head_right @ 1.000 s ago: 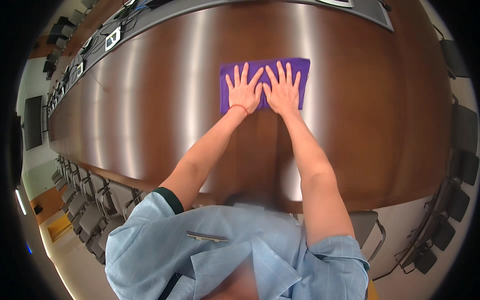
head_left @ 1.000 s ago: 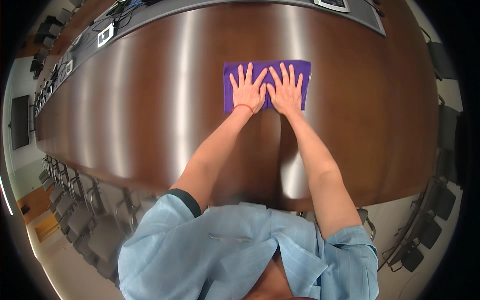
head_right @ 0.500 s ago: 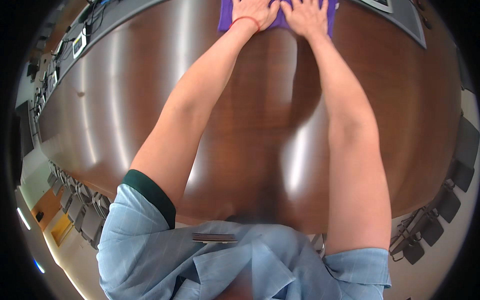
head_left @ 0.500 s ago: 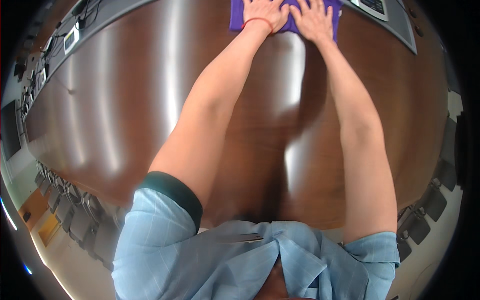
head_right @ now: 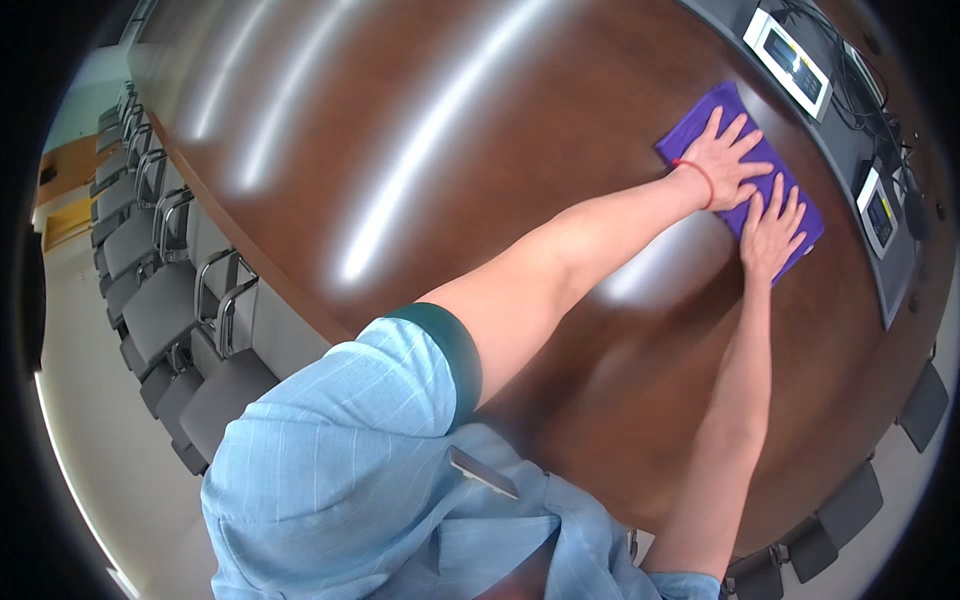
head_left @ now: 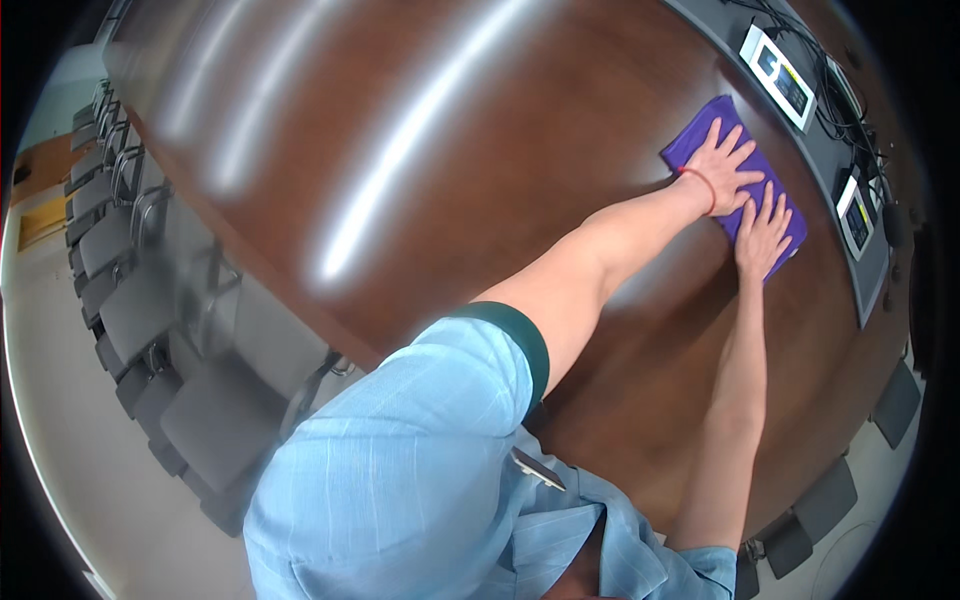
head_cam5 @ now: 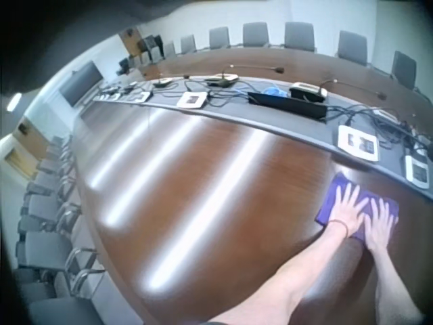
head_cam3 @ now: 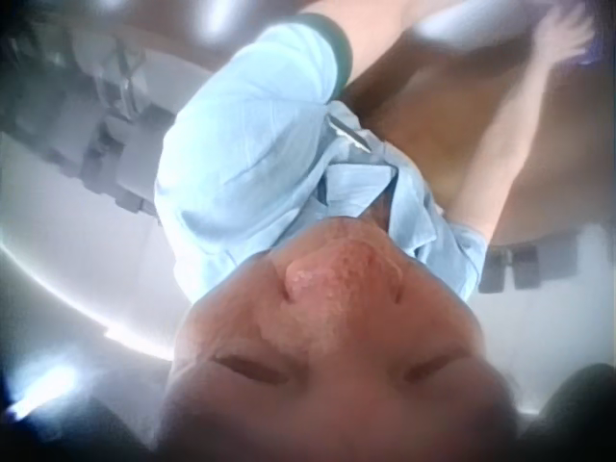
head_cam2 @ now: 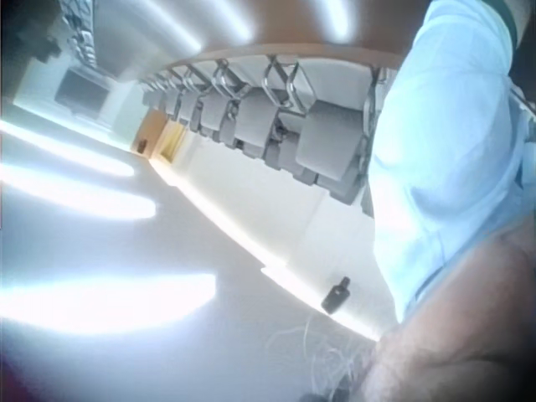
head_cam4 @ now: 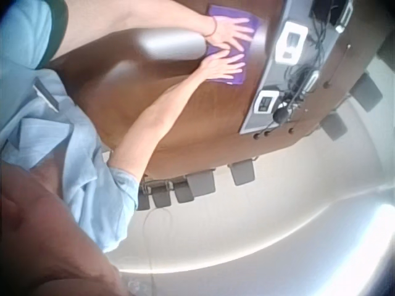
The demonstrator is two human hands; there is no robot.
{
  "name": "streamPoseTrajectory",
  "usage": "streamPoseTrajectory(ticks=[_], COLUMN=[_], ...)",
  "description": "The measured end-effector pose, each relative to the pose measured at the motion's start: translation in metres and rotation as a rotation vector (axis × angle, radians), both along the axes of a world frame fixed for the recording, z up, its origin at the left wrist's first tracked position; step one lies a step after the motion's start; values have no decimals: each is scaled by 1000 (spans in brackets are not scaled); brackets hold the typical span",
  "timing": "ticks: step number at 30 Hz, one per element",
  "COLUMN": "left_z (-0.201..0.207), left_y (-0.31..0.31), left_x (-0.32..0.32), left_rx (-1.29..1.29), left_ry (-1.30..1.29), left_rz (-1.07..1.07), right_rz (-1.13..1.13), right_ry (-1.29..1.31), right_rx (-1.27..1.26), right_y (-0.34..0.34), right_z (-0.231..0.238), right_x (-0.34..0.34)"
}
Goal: Wiping down a large conference table with a purple microfiber cloth.
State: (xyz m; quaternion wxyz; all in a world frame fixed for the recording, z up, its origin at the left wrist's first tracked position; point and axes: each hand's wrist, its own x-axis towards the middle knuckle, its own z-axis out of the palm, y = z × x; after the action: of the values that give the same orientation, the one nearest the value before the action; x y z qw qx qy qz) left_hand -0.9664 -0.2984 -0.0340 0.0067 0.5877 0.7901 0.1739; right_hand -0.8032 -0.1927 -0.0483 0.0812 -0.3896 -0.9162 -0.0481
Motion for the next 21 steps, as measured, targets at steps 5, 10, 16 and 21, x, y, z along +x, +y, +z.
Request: streamPoseTrajectory(ticks=[5, 10, 16, 21], left_z=[11, 31, 41, 56], left_y=[-126, -260, -405, -508], left_x=[50, 112, 173, 205], left_rx=[3, -56, -148, -198], left_ry=[-91, -129, -119, -87], left_rz=[-44, -68, -42, 54], right_rz=[-32, -24, 97, 168], right_ry=[-59, -23, -12, -53], right_rx=[75, -26, -211, -307], right_y=[-142, -284, -413, -500], right_z=[7, 28, 48, 54], right_x=[55, 113, 174, 193])
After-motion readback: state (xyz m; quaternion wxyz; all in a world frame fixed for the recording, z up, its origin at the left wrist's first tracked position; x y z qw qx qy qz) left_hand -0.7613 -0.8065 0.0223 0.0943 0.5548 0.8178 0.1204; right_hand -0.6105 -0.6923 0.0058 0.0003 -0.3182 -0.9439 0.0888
